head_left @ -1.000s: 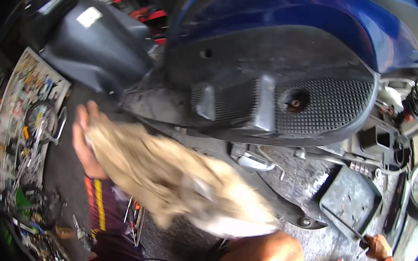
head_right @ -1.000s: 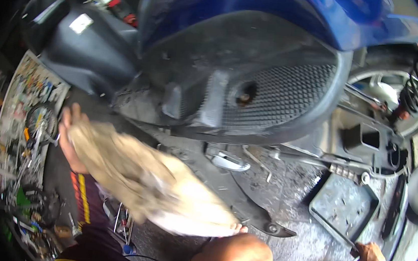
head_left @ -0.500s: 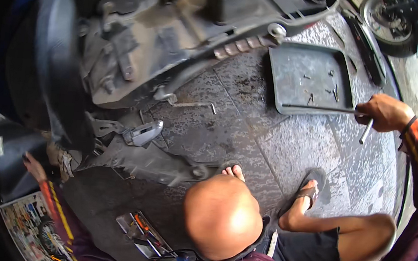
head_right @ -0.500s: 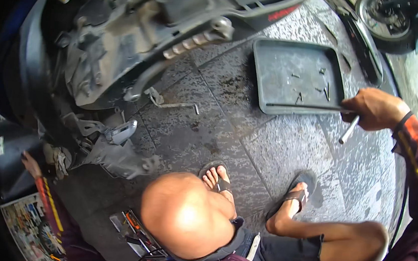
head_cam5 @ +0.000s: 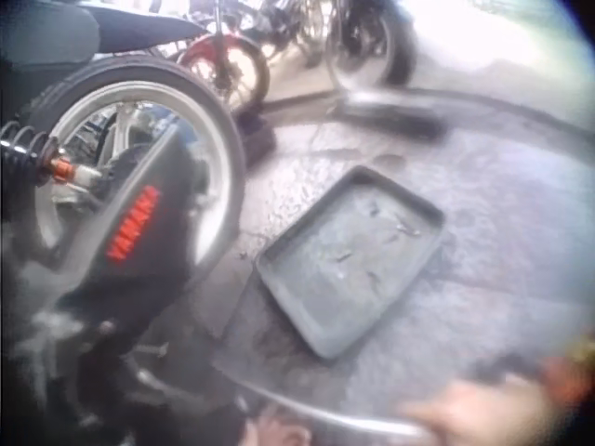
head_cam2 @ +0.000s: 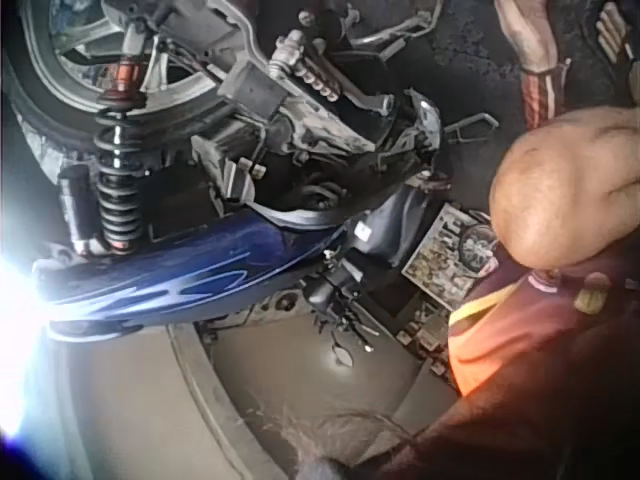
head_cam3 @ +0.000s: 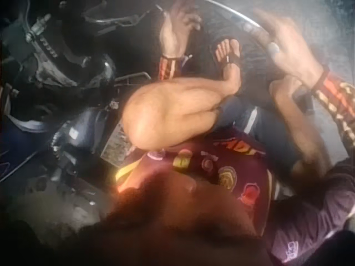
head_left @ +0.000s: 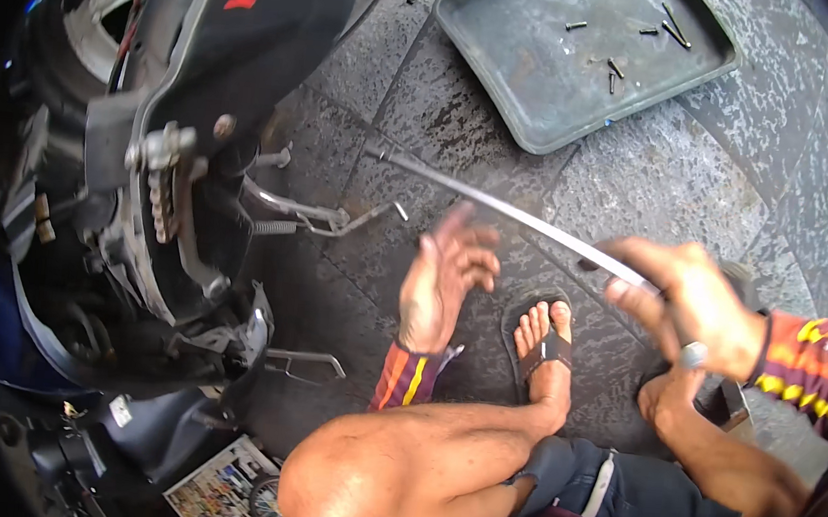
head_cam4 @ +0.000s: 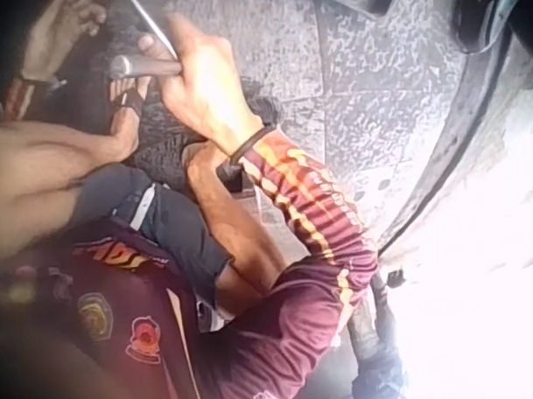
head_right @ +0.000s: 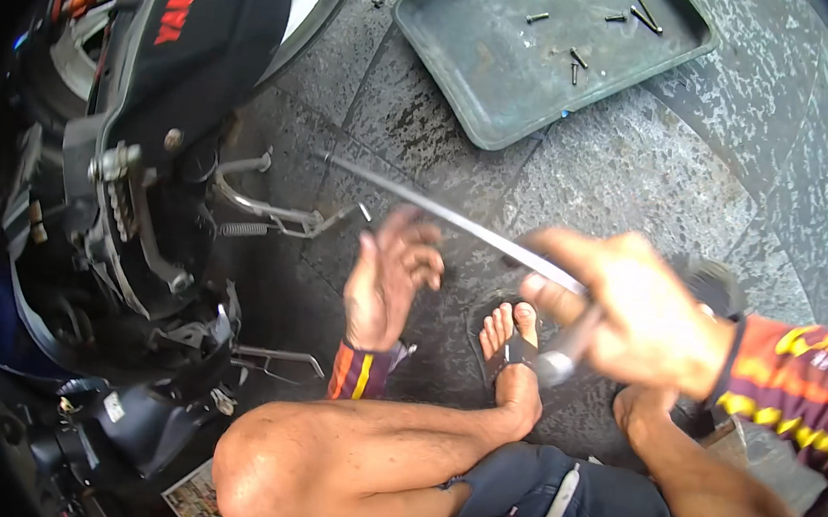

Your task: The person uses a T-handle wrench to unscrew and remove bolts from a motorcycle's engine casing, placing the hardware into a plastic tray. They then pull the casing away from the motorcycle body by hand.

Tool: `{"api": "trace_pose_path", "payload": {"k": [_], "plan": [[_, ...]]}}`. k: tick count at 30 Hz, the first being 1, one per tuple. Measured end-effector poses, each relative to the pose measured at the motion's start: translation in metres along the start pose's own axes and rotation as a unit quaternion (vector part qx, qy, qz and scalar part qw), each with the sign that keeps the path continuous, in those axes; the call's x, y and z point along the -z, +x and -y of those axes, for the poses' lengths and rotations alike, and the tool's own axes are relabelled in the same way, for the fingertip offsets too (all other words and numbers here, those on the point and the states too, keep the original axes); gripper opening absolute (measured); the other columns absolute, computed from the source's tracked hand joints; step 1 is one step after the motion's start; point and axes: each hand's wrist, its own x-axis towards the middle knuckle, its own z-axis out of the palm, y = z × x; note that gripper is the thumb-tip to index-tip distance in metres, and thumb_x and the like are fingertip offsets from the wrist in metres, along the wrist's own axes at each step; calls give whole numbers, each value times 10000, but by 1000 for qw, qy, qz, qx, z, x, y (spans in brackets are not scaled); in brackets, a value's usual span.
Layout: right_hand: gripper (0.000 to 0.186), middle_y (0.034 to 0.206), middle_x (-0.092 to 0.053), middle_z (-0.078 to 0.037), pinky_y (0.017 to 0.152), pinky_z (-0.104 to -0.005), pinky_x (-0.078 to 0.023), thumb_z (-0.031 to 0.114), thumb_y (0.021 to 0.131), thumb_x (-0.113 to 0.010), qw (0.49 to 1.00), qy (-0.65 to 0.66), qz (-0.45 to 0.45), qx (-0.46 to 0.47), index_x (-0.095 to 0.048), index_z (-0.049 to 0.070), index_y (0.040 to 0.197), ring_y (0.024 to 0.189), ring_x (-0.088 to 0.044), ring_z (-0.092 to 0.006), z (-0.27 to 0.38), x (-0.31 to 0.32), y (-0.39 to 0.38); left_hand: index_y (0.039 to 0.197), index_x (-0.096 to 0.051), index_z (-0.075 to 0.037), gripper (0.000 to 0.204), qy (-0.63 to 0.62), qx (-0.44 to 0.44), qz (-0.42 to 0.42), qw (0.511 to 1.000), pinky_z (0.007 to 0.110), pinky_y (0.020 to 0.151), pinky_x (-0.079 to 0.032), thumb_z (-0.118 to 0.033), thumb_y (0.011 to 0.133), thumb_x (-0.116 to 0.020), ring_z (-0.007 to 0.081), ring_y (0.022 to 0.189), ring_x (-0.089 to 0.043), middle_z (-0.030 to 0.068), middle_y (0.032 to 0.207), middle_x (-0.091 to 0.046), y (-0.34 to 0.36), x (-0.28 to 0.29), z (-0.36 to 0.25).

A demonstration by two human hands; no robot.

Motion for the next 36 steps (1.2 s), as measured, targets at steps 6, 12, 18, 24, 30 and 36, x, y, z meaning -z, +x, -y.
{"api": "trace_pose_path", "payload": {"k": [6, 12, 18, 24, 30, 36], "plan": [[281, 671, -586, -166, 561, -374, -463, 184, 892, -533, 958, 284, -42, -11, -555, 14, 1115, 610, -616, -316, -44, -63, 10, 1305, -373, -37, 542, -77, -143, -80, 983, 280, 588, -445, -446, 950, -364, 176, 751, -547, 74, 967, -571, 68, -13, -36], [312, 801, -658, -110, 580, -345, -408, 205, 895, -526, 919, 387, 15, -70, -561, 23, 1146, 653, -622, -239, -74, -86, 23, 1322, -361, -35, 487, 34, -143, -209, 967, 277, 585, -468, -366, 964, -357, 181, 646, -555, 81, 847, -595, 77, 2, -50], [328, 928, -660, -138, 740, -295, -464, 205, 924, -470, 867, 491, 85, -32, -541, 6, 1176, 759, -646, -230, -53, -77, 52, 1263, -435, -76, 360, 64, -217, -292, 929, 234, 541, -432, -275, 965, -413, 154, 625, -543, 38, 816, -583, 61, 18, -72], [324, 919, -644, -201, 697, -349, -512, 158, 905, -496, 828, 558, 56, -12, -512, -17, 1177, 812, -655, -320, -40, -94, 66, 1312, -383, -55, 401, 82, -201, -240, 946, 217, 504, -432, -257, 967, -415, 142, 620, -547, 41, 823, -580, 67, 15, -92], [320, 982, -644, -188, 743, -358, -521, 137, 906, -490, 797, 602, 43, -24, -501, -5, 1192, 854, -653, -328, -55, -89, 55, 1364, -305, -12, 473, 167, -156, -199, 953, 226, 582, -488, -211, 958, -442, 153, 679, -573, 63, 896, -603, 85, -11, -92], [313, 718, -589, -215, 537, -401, -456, 192, 918, -503, 760, 640, -111, 22, -492, 2, 1166, 626, -598, -391, -48, -99, 67, 1367, -296, -8, 478, 189, -155, -218, 945, 255, 638, -531, -139, 940, -465, 196, 766, -616, 112, 991, -610, 99, -11, -98]]}}
